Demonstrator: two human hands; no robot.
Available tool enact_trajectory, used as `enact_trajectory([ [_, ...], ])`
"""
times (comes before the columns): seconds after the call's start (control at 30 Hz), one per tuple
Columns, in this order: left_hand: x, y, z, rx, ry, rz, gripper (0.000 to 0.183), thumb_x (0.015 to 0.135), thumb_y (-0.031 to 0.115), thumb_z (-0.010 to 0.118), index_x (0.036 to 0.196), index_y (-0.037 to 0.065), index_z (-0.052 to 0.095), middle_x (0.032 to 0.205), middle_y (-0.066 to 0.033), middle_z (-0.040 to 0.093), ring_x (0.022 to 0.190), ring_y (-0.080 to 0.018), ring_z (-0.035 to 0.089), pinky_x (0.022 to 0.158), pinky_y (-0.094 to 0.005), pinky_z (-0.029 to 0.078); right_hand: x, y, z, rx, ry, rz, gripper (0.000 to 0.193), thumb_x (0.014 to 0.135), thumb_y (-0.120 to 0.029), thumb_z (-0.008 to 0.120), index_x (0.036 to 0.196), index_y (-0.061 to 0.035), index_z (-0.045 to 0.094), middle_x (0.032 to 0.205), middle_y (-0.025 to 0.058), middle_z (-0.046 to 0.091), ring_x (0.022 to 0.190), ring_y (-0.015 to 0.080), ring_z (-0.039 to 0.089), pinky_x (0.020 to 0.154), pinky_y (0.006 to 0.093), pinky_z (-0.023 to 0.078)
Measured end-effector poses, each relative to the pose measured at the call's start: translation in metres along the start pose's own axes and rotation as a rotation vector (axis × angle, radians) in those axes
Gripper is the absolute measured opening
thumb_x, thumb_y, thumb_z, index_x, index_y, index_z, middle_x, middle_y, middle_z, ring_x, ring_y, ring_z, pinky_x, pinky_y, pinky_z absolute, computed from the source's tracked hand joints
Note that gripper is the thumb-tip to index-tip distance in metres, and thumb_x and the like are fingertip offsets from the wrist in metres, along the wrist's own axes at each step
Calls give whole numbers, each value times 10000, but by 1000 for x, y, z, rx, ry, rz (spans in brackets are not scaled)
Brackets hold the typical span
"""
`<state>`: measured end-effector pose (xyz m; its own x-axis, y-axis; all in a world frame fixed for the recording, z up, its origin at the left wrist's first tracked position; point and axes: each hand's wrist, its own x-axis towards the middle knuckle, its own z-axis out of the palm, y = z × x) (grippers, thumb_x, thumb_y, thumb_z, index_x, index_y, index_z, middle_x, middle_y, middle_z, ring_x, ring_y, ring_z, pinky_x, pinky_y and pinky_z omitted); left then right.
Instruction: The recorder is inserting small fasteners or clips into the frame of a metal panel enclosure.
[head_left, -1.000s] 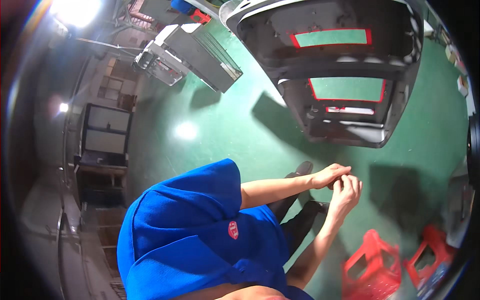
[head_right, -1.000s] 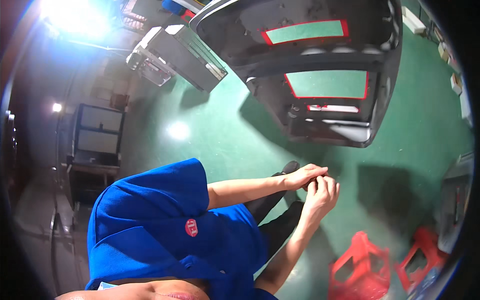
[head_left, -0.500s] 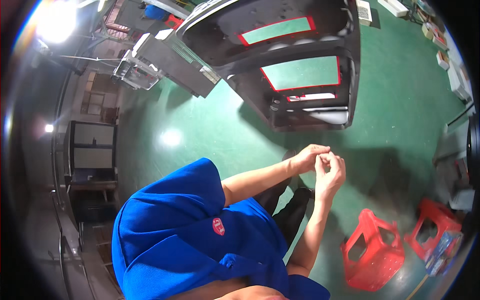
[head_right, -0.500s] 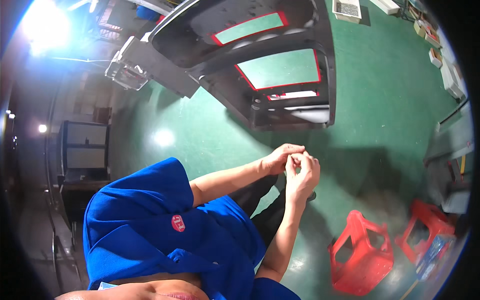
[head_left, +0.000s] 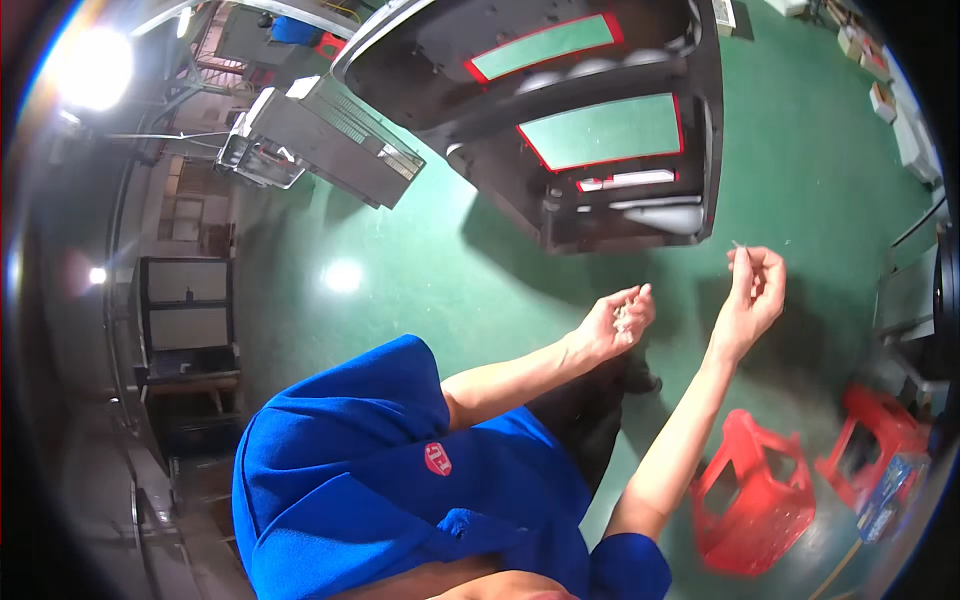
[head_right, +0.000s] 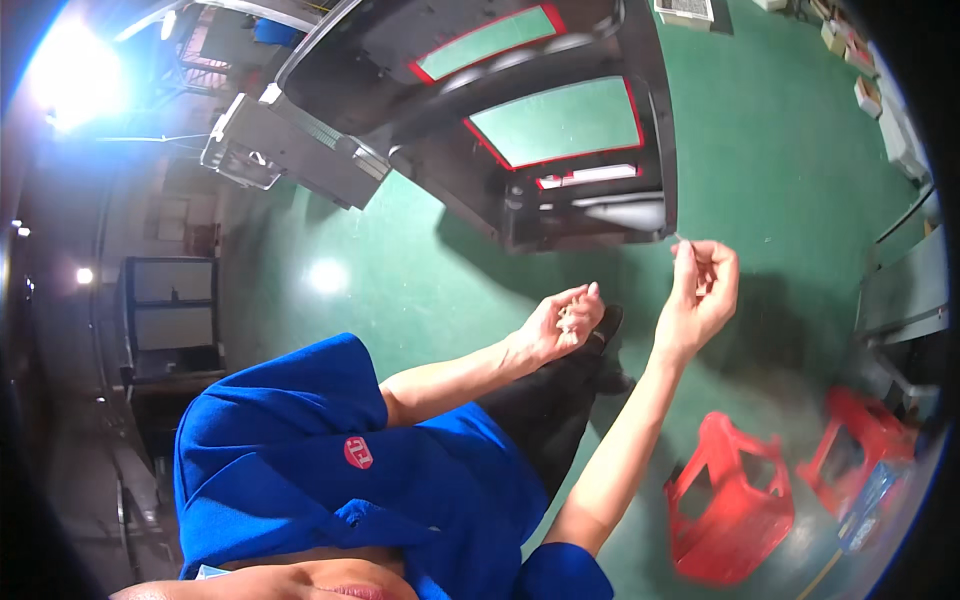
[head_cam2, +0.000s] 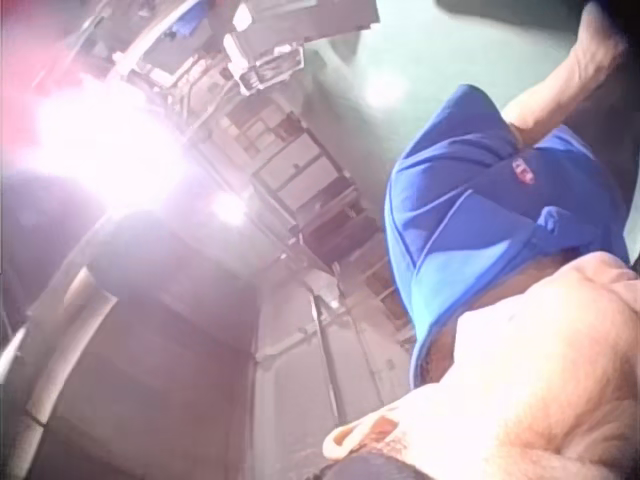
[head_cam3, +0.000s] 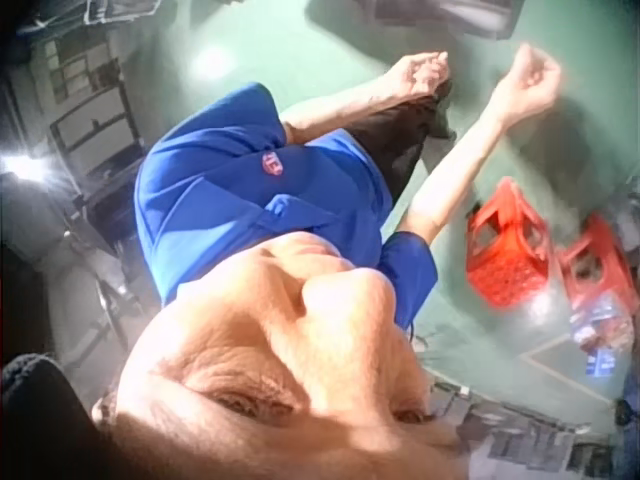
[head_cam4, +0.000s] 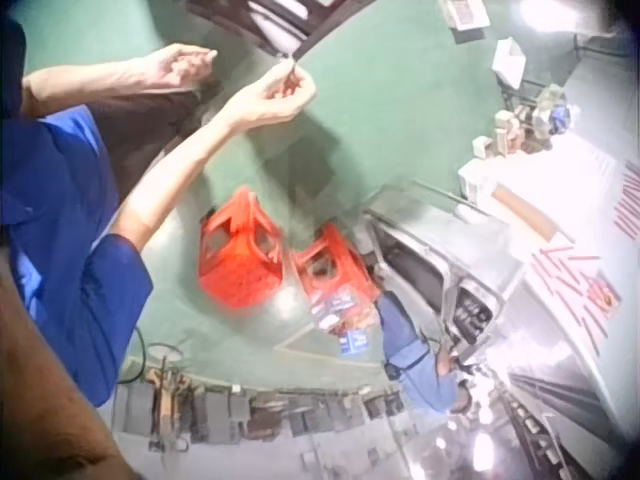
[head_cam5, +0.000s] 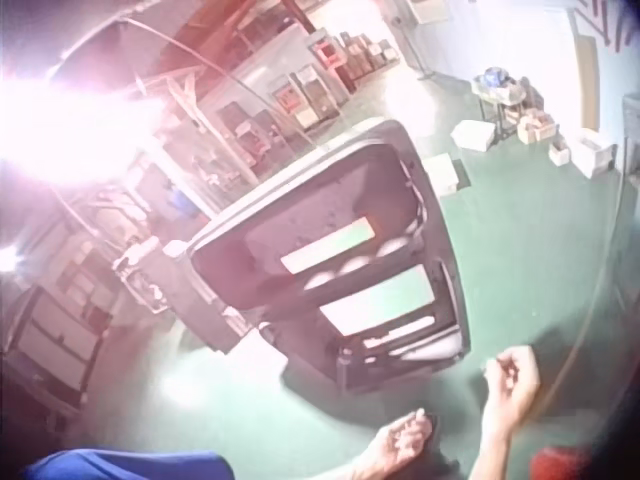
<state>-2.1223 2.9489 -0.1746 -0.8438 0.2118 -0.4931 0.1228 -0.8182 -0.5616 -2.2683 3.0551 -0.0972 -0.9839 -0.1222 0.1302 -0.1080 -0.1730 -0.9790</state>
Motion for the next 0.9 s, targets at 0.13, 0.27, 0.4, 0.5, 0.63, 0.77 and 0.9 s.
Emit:
enact_trajectory([
  [0.13, 8, -7, 19, -183, -95, 10, 196, 942, 154, 475, 909, -13, 573, 833, -77, 551, 643, -140, 524, 555, -244, 443, -38, 1, 7, 185, -54, 218, 76, 883, -58, 560, 843, -14, 514, 725, 48, 573, 567, 68, 493, 548, 206, 415],
  [0.27, 19, -12, 44, -67, -172, 141, 183, 920, 137, 479, 884, -23, 561, 819, -92, 564, 746, -209, 557, 687, -304, 510, -77, 17, 16, 374, -126, 373, 55, 878, -27, 552, 880, -3, 503, 766, 77, 603, 590, 88, 556, 563, 210, 453],
  [0.4, 20, 5, 54, 119, -38, 244, 165, 925, 143, 489, 865, 18, 577, 625, 24, 473, 508, -63, 422, 433, -186, 385, -73, 31, 44, 305, -168, 136, 42, 857, 27, 579, 872, 12, 543, 844, 72, 626, 680, 99, 608, 613, 223, 484],
  [0.5, 17, 40, 83, 421, -174, 413, 178, 931, 130, 480, 1059, 38, 562, 655, 35, 386, 503, -55, 312, 397, -197, 224, -26, 28, 74, 222, -56, -163, 62, 828, 11, 631, 827, -4, 572, 817, 51, 641, 688, 95, 618, 618, 227, 489],
  [0.63, 3, 53, 147, 710, -398, 591, 330, 944, 154, 487, 1258, 52, 481, 679, 53, 382, 537, -45, 298, 408, -202, 183, 41, 33, 113, 38, 45, -514, 151, 734, -16, 690, 855, -65, 612, 770, 16, 653, 705, 160, 629, 658, 280, 486],
  [0.77, -12, 70, 162, 878, -472, 661, 171, 935, 186, 526, 1033, 46, 522, 675, 60, 380, 555, -48, 294, 421, -198, 188, 68, 46, 136, -237, 131, -763, 137, 721, -132, 748, 839, -155, 681, 813, -69, 675, 764, 141, 615, 758, 277, 430],
  [0.9, -13, 73, 156, 1000, -456, 754, 108, 935, 174, 511, 947, 67, 498, 681, 58, 396, 556, -52, 298, 440, -200, 200, 70, 56, 145, -260, 169, -818, 152, 709, -162, 761, 840, -181, 689, 798, -87, 670, 732, 119, 590, 779, 278, 404],
])
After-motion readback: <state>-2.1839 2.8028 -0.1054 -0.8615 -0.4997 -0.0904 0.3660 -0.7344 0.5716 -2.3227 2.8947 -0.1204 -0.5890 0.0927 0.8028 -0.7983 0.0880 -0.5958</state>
